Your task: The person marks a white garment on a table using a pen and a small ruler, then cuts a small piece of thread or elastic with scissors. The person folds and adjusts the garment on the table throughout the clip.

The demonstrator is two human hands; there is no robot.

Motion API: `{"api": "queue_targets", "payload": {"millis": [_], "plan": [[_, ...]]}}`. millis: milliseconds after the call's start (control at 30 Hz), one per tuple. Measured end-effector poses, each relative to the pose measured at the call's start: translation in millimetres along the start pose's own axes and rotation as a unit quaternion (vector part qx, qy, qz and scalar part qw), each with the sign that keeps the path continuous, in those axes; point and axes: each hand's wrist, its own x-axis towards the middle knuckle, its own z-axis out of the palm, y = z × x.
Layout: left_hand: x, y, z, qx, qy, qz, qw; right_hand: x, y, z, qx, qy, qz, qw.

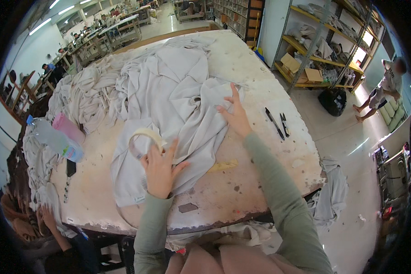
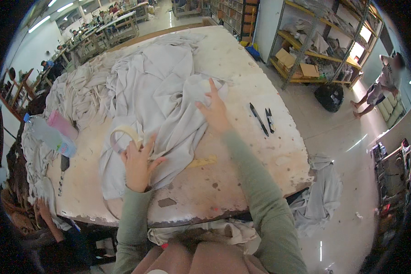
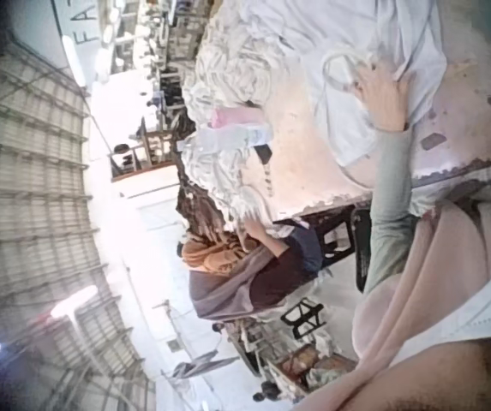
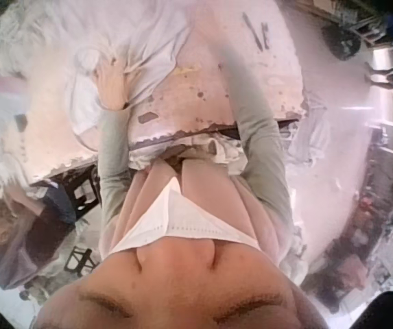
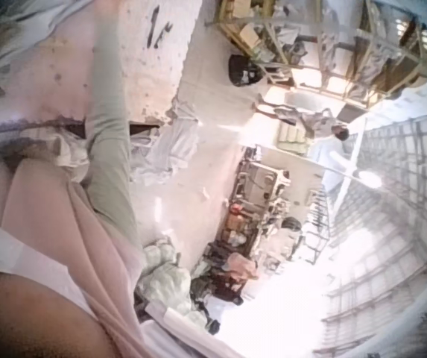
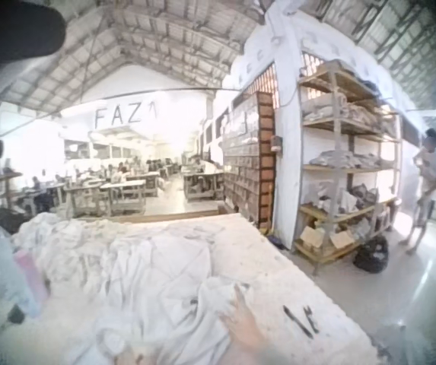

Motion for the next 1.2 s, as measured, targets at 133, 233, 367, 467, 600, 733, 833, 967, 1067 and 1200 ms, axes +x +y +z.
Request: {"api": "queue_targets", "payload": {"millis": [133,233,367,467,600,733,833,967,1067,1200], "plan": [[-31,-47,-8,0.029,-0.083,-0.033,0.996,7,-12,13,-0.047,-0.052,0.063,0.996],[-39,-92,-17,0.030,0.034,-0.109,0.993,4,-36,1,0.141,0.009,0.054,0.988],[-29,-126,-66,-0.140,0.103,-0.187,0.967,-9,-73,-32,0.381,0.053,0.025,0.923],[-22,-125,-123,-0.311,-0.072,-0.148,0.936,-22,-104,-87,0.316,0.018,0.059,0.947],[-14,-105,-154,-0.400,-0.509,0.140,0.749,-40,-126,-191,0.313,-0.295,0.098,0.897],[-29,-70,-107,-0.370,-0.546,0.109,0.743,-49,-106,-212,0.214,-0.342,0.220,0.888],[-51,-58,-89,-0.325,-0.384,-0.061,0.862,-57,-82,-185,0.011,-0.260,0.265,0.928],[-70,-60,-96,-0.609,-0.093,-0.329,0.716,-77,-84,-173,-0.123,-0.159,0.214,0.956],[-75,-52,-93,-0.799,0.077,-0.287,0.522,-91,-100,-170,-0.145,-0.103,0.153,0.972],[-75,-17,-68,-0.981,0.098,-0.134,0.100,-100,-115,-154,-0.088,-0.059,0.079,0.991]]}}
